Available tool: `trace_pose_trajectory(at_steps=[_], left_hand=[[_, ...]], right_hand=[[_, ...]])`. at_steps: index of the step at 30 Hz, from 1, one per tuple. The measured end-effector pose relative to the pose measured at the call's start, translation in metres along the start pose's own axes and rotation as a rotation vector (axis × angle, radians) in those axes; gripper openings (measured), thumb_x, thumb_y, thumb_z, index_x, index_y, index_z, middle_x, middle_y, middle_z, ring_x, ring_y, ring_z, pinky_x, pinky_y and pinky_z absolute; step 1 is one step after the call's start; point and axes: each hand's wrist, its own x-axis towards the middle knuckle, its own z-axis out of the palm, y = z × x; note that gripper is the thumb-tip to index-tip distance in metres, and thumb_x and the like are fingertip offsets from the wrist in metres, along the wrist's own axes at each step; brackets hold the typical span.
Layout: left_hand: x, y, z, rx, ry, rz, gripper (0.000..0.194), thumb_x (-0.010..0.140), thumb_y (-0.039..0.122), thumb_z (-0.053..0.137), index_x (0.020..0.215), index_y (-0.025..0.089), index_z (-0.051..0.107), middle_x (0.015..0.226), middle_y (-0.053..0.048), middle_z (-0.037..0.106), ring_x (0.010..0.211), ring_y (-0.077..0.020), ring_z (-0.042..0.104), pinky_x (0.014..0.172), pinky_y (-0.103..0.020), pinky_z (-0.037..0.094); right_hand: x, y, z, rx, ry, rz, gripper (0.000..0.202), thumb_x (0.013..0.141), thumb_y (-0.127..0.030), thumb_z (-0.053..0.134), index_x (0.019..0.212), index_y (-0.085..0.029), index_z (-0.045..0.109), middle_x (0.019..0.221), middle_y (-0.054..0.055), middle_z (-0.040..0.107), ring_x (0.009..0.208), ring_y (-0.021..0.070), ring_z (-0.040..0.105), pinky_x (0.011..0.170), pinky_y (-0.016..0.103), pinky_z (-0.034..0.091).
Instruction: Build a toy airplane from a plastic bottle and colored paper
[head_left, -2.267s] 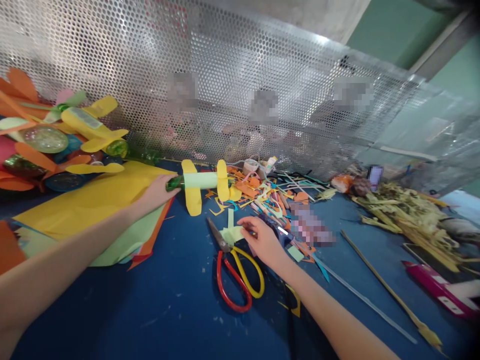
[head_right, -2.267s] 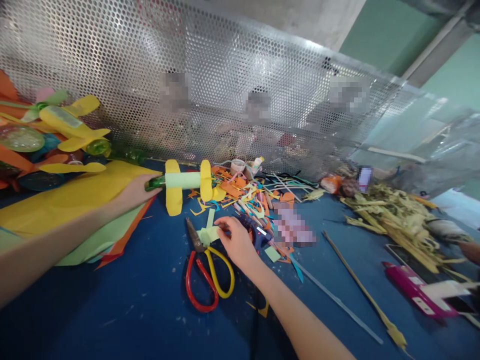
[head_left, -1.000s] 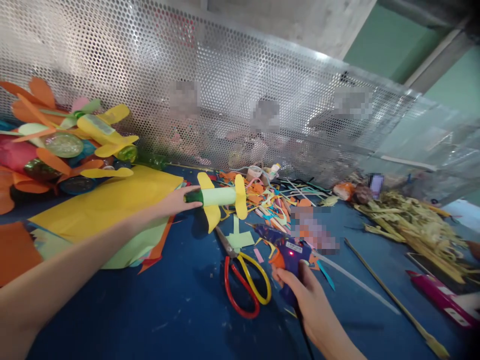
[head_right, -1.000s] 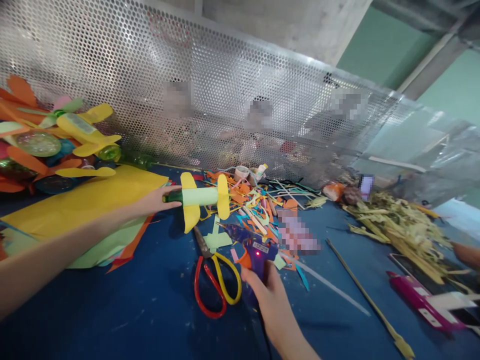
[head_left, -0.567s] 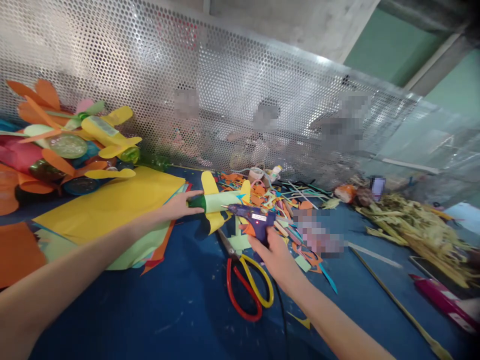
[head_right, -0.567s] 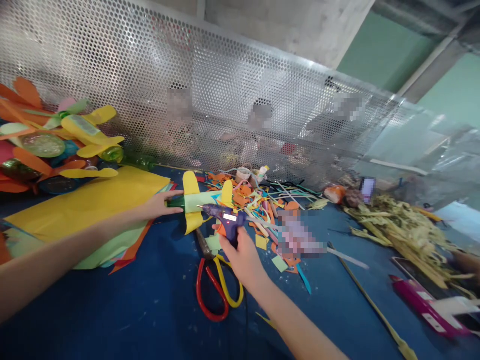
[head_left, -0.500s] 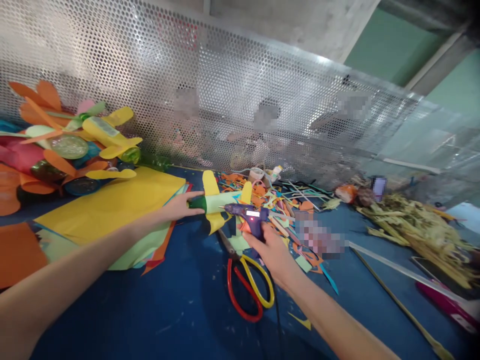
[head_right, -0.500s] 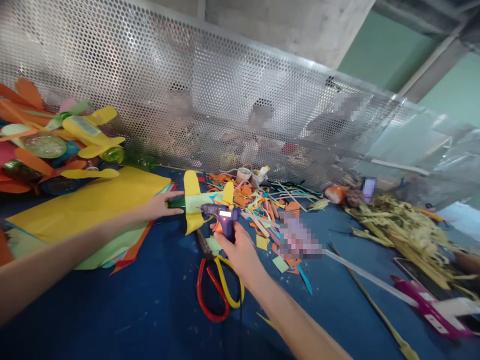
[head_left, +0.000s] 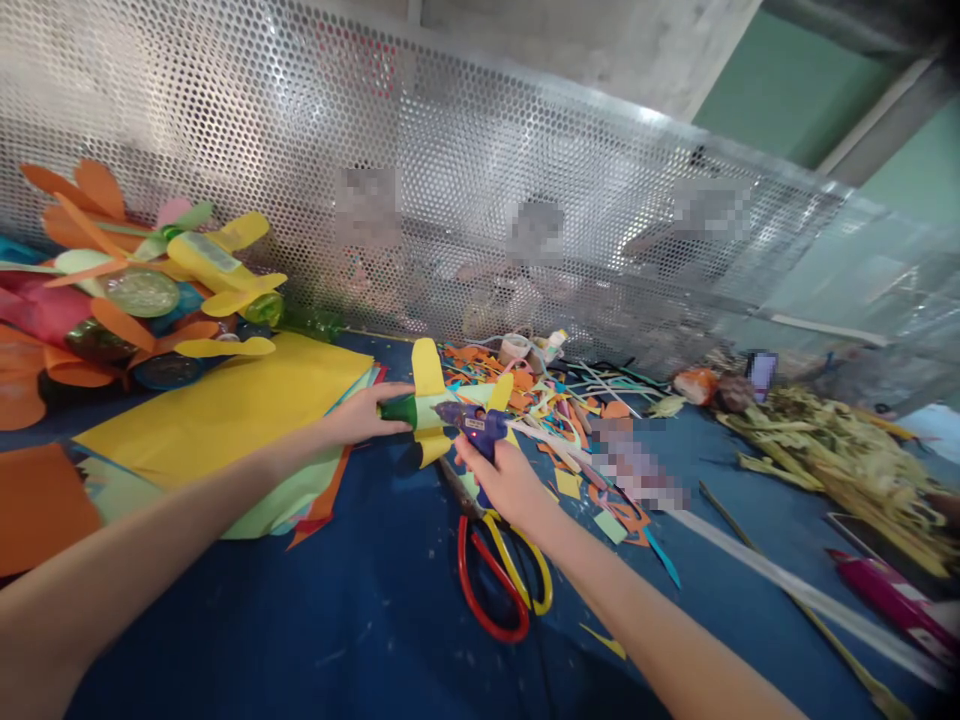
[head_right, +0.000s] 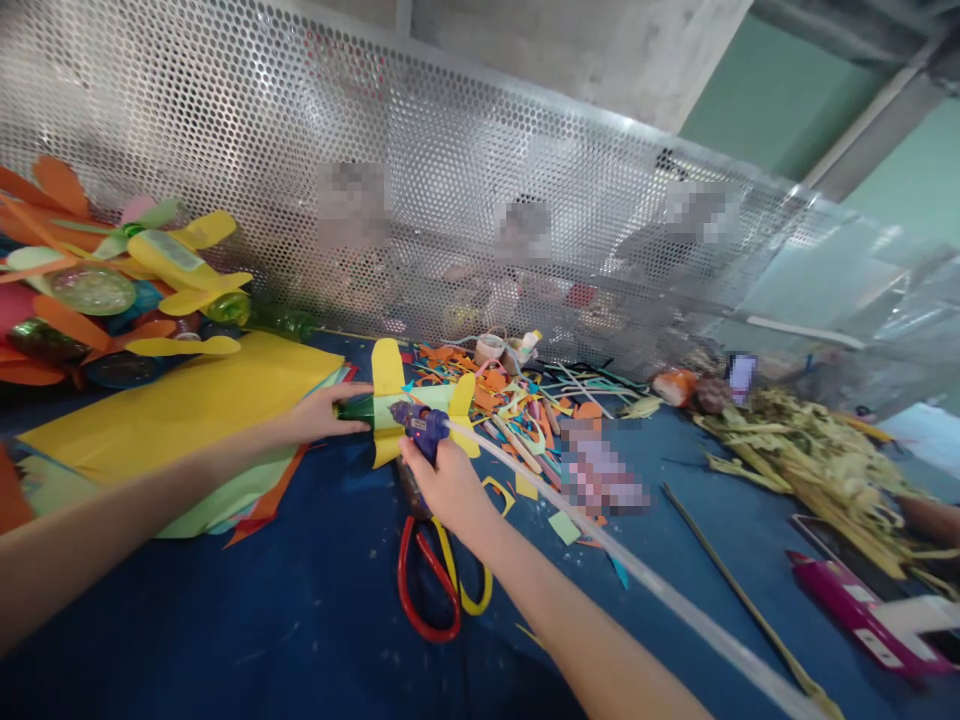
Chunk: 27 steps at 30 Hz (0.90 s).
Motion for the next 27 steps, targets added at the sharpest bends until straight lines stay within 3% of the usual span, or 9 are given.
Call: trace_pose_trajectory(at_steps=[7, 16, 22, 27], left_hand=[[-0.001, 0.0, 0.001, -0.006, 0.008, 0.016, 0.06, 0.064, 0.041, 0.069, 0.12, 0.024, 0.054, 0.128, -0.007, 0.052, 0.118, -0.0269, 0.046, 0.102, -0.042, 0.033], [-0.001, 0.003, -0.001, 0.018, -0.005, 0.036, 0.06, 0.065, 0.04, 0.069, 0.121, 0.025, 0.054, 0.129, -0.007, 0.052, 0.118, -0.0278, 0.046, 0.102, -0.042, 0.033], [-0.002, 0.003, -0.001, 0.028, -0.002, 0.047, 0.058, 0.066, 0.041, 0.068, 0.12, 0.025, 0.055, 0.128, -0.006, 0.052, 0.117, -0.0259, 0.047, 0.102, -0.041, 0.033], [-0.001, 0.003, -0.001, 0.019, -0.002, 0.068, 0.059, 0.066, 0.042, 0.068, 0.12, 0.02, 0.055, 0.127, -0.01, 0.052, 0.116, -0.0261, 0.048, 0.1, -0.04, 0.035]], right_hand=[[0.003, -0.005, 0.008, -0.062, 0.012, -0.056, 0.038, 0.083, -0.048, 0.043, 0.069, -0.018, 0.062, 0.061, 0.003, 0.057, 0.063, 0.0179, 0.055, 0.06, 0.027, 0.04], [0.004, -0.001, 0.006, -0.047, 0.047, -0.023, 0.039, 0.082, -0.051, 0.042, 0.063, -0.019, 0.056, 0.046, -0.001, 0.049, 0.048, 0.0159, 0.05, 0.049, 0.026, 0.037], [0.005, 0.006, 0.011, 0.01, 0.009, 0.008, 0.042, 0.081, -0.056, 0.041, 0.07, -0.019, 0.056, 0.058, 0.002, 0.058, 0.046, 0.0145, 0.054, 0.046, 0.025, 0.039], [0.003, 0.002, 0.017, 0.042, -0.034, 0.017, 0.042, 0.081, -0.058, 0.041, 0.07, -0.019, 0.054, 0.056, 0.001, 0.056, 0.046, 0.0149, 0.056, 0.045, 0.025, 0.039]])
